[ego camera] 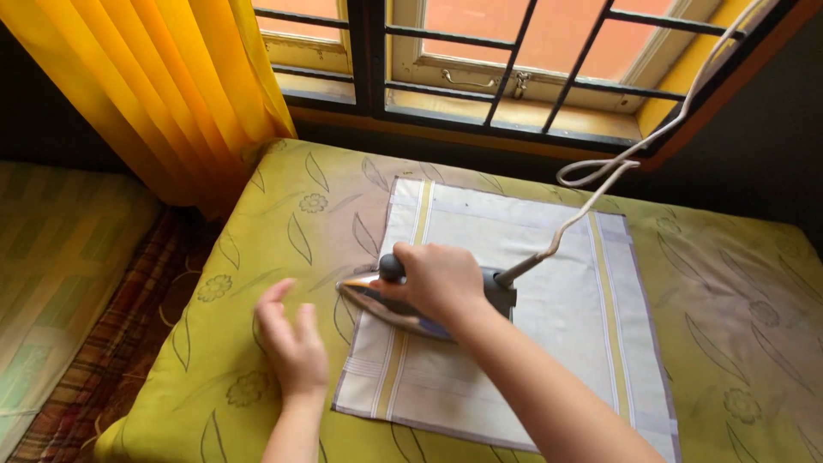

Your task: The recorder irons a white cloth, then folds it and a pillowcase.

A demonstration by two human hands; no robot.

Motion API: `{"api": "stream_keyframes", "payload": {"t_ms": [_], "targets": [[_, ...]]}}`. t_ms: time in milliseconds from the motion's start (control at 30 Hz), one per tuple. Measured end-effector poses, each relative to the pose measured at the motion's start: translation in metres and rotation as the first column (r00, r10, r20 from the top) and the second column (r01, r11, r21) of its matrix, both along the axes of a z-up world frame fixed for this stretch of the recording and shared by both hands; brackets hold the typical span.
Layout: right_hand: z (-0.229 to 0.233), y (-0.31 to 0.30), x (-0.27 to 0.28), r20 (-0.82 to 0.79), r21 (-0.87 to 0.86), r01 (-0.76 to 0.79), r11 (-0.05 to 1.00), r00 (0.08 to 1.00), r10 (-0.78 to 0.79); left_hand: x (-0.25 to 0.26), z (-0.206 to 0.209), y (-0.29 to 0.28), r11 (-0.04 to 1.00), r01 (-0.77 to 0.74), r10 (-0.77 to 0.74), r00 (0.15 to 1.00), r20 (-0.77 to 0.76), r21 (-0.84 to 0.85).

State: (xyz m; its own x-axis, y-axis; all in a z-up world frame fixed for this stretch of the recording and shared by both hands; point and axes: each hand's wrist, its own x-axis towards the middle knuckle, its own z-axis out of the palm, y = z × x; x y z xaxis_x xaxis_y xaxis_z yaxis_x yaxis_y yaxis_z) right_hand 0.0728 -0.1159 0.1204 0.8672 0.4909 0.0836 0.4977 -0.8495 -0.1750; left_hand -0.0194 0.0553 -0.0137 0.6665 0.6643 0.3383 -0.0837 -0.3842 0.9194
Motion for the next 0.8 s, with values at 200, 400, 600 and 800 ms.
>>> {"api": "stream_keyframes", "payload": {"t_ms": [200, 400, 600, 800], "targets": [[-0.010, -0.001, 0.089, 0.163, 0.020, 0.076, 0.997, 0.984, -0.078, 0.006, 0.033, -0.021, 0.822, 0.303, -0.077, 0.898, -0.433, 0.483], [0.001, -0.012, 0.176, 0.058, -0.096, 0.407, 0.908, 0.913, -0.403, 0.006, 0.044, -0.021, 0.802, 0.383, -0.112, 0.850, -0.515, 0.458], [0.002, -0.044, 0.130, 0.106, -0.134, 0.370, 0.919, 0.928, -0.358, 0.006, 0.033, -0.017, 0.791, 0.393, -0.116, 0.849, -0.516, 0.469], [-0.009, -0.187, 0.141, 0.130, -0.182, 0.704, 0.687, 0.709, -0.693, 0.004, 0.033, -0.019, 0.804, 0.356, -0.122, 0.883, -0.454, 0.477]]}}
